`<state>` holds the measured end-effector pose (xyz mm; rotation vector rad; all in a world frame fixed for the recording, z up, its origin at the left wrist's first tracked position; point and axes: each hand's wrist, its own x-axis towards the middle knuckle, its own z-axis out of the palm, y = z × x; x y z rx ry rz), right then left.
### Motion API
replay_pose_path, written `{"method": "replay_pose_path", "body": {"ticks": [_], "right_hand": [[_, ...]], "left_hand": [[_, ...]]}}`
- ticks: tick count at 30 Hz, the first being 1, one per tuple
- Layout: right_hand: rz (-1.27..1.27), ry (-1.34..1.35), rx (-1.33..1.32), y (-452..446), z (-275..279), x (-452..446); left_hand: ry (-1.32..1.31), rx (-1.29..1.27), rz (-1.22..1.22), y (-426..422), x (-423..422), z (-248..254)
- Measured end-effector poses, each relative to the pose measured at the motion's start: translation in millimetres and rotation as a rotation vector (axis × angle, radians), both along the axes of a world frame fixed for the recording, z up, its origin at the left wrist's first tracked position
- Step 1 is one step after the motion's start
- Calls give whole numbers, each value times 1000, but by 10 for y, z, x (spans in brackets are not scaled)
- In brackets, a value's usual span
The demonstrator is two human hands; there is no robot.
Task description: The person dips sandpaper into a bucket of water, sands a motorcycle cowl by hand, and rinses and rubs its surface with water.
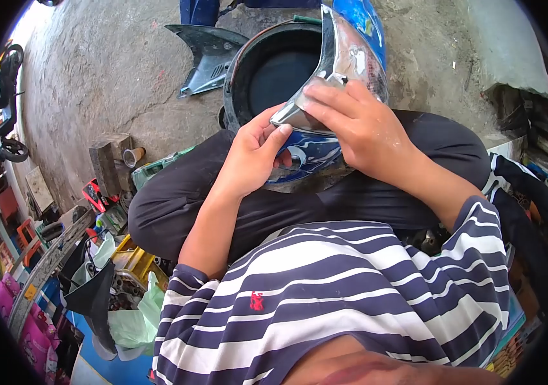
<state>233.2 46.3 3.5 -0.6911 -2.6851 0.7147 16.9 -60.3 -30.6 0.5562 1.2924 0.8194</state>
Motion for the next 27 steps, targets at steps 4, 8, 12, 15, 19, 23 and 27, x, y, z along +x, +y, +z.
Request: {"method": "replay_pose_path", "body": {"ticks": [4, 8, 12, 15, 19, 23, 27], "right_hand": [[-148, 13, 97, 422, -53, 150], [-29, 33, 10, 35, -15, -17], [-126, 11, 52, 375, -12, 127], [-71, 50, 4, 165, -39, 51], [-87, 38, 8, 225, 38, 69], [-80, 13, -2, 187, 8, 71], [-86, 42, -20, 210, 7, 78]], "left_hand": [[3, 24, -11, -13, -25, -2], [-23, -3, 20, 0, 24, 31], [17, 20, -9, 3, -1, 11], [15, 11, -2, -8, 0, 24], [6, 10, 7, 18, -5, 7], [15, 19, 6, -14, -20, 5], [13, 9, 3, 17, -18, -2]]}}
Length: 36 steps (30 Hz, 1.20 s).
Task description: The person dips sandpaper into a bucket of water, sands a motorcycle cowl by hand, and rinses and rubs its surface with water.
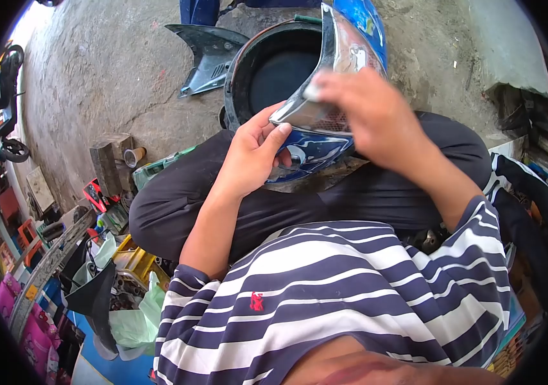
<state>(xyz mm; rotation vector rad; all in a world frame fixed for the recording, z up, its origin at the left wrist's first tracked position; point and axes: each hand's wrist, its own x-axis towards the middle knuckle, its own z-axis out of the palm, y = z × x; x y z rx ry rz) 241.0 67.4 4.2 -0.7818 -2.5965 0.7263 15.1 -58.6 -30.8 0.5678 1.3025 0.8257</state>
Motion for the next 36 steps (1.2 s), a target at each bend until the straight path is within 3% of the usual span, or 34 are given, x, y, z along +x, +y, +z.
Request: {"method": "replay_pose_path", "body": {"ticks": [6, 10, 14, 18, 31, 36], "right_hand": [[66, -10, -24, -196, 27, -81], [-46, 19, 60, 211, -72, 68], [43, -8, -32, -166, -4, -79], [-53, 15, 31, 233, -48, 72], [85, -61, 16, -168, 18, -54], [-38, 30, 41, 174, -82, 77]], "left_hand": [[-23, -12, 21, -3, 15, 30], [-7, 2, -3, -18, -21, -19], [-20, -5, 12, -21, 0, -35], [11, 21, -10, -7, -9, 4], [6, -8, 0, -9, 2, -1], [16, 15, 5, -30, -22, -27]]}}
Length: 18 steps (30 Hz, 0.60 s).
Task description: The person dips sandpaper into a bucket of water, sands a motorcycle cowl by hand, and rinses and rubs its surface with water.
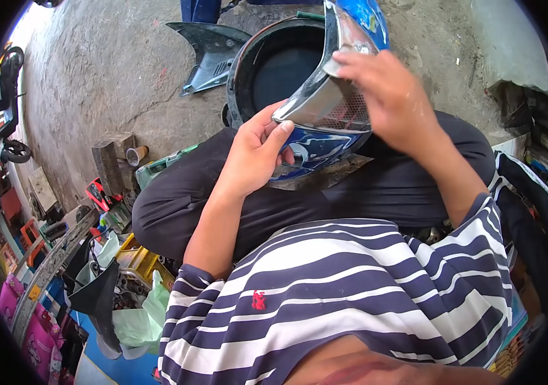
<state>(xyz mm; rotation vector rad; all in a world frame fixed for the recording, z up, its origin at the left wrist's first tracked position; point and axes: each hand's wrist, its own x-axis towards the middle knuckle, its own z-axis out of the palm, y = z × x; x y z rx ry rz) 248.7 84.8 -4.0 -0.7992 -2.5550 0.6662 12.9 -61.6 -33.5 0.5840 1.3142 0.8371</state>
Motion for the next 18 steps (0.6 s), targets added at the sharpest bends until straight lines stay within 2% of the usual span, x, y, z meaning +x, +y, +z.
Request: {"method": "replay_pose_path", "body": {"ticks": [4, 7, 8, 11, 16, 18], "right_hand": [[133, -72, -48, -257, 100, -104], [14, -50, 95, 105, 17, 38], [-13, -32, 49, 43, 9, 13], [121, -77, -53, -323, 128, -128], [-11, -34, 53, 32, 2, 21], [83, -53, -11, -245, 83, -88]], "left_hand": [[-12, -2, -15, 28, 23, 30], [0, -6, -16, 6, 3, 24], [-7, -8, -9, -6, 3, 15], [-29, -13, 10, 10, 33, -6], [-23, -9, 11, -5, 1, 16], [-30, -3, 7, -7, 6, -30]]}}
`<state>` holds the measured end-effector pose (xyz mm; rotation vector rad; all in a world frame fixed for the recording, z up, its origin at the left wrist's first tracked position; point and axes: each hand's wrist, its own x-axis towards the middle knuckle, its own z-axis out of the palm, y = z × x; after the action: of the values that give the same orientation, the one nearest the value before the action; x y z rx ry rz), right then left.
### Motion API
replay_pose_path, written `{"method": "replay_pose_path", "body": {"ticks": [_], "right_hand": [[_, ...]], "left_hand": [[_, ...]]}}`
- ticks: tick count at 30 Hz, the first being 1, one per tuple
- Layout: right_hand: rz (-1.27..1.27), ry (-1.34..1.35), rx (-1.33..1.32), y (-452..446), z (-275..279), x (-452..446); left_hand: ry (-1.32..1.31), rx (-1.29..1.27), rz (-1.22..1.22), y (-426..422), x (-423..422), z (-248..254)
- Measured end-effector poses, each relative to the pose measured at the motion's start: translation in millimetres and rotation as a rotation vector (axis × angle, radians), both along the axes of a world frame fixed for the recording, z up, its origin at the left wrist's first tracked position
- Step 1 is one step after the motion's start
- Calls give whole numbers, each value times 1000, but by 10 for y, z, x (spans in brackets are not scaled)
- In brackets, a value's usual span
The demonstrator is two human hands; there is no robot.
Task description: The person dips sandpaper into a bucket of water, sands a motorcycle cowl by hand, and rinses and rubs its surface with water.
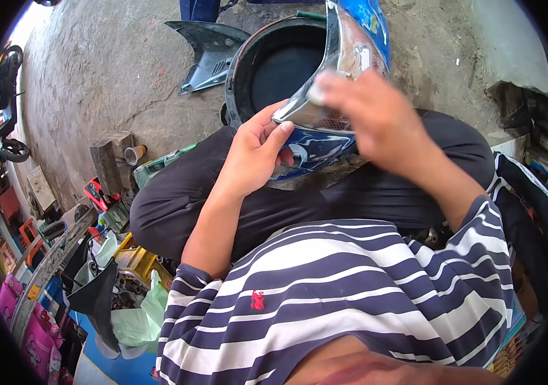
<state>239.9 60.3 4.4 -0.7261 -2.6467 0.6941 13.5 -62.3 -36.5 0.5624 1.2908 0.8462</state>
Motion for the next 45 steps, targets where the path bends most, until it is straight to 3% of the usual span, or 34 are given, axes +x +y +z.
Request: {"method": "replay_pose_path", "body": {"ticks": [6, 10, 14, 18, 22, 26, 33, 35, 39, 43, 45], "right_hand": [[-76, 62, 24, 325, -94, 144], [8, -9, -41, -55, 43, -46], [-91, 49, 19, 347, -85, 134], [43, -38, -36, -82, 54, -48], [-91, 2, 52, 331, -23, 117], [6, 5, -52, -62, 17, -33], [-99, 29, 50, 128, -118, 38], [0, -11, -73, -43, -44, -42], [-106, 40, 94, 246, -100, 31], [40, -29, -73, -138, -40, -69], [-6, 1, 5, -67, -44, -66]], "left_hand": [[18, 9, -8, 33, 21, 61], [12, -8, -8, 33, 29, 42], [40, 20, -25, 37, -7, 89], [-11, -3, 8, 43, 16, 83], [33, 17, -19, 24, -16, 44], [14, 7, -3, 42, 9, 48], [19, 14, 19, 26, 3, 68], [13, 10, 16, 34, 11, 56], [39, 33, -18, 27, 8, 75], [12, 15, 4, 26, 40, 75], [3, 0, 11, 21, 24, 41]]}}
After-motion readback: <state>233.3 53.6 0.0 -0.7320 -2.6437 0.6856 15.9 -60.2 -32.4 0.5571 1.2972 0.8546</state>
